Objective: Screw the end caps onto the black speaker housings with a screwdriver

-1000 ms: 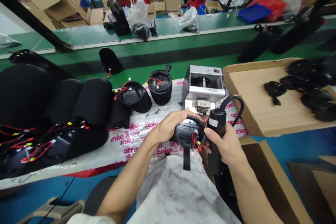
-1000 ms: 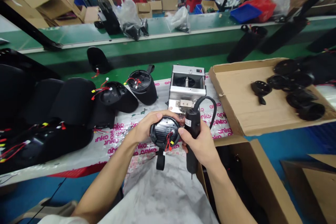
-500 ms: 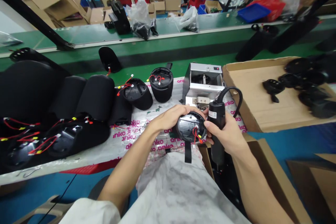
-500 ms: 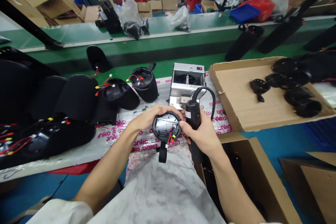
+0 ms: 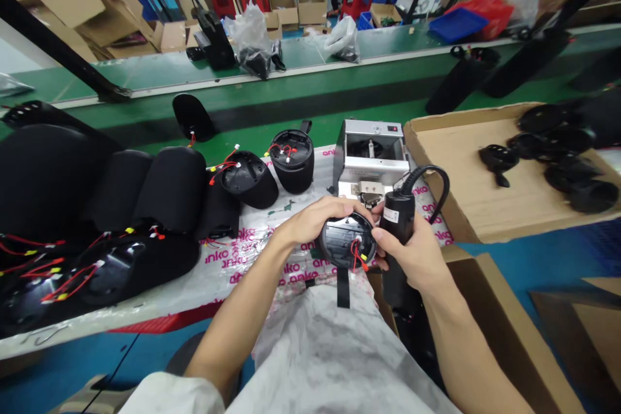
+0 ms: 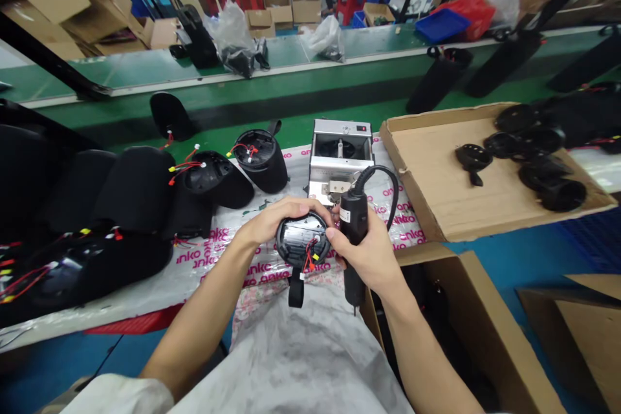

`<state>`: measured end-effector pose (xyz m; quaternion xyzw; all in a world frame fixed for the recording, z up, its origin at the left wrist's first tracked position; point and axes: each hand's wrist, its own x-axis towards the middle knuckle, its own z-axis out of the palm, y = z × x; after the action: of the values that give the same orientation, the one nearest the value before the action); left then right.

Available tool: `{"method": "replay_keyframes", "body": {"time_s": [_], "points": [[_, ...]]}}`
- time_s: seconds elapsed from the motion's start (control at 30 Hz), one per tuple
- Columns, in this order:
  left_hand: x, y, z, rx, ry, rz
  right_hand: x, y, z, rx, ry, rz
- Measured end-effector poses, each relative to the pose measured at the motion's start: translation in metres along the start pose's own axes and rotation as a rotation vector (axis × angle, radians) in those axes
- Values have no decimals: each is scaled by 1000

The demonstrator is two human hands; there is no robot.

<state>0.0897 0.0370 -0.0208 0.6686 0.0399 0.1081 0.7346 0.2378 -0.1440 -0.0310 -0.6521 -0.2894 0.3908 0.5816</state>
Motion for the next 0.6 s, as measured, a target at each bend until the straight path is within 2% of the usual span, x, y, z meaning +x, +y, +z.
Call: {"method": "replay_keyframes", "body": {"time_s": [0.17,0.37,0.53,0.6], "points": [[-4,-1,3,-25,13,4,-5,-5,3,-22,42,-32],[-22,-2,2,-40,75,19,-17,-13,19,-28,24,-48],[-29,2,-4,-109,-24,-15,-22,-8,27,-7,7,-71],[-28,2,-4,-119,-23,-25,-23,-7,28,-5,10,-87]]}}
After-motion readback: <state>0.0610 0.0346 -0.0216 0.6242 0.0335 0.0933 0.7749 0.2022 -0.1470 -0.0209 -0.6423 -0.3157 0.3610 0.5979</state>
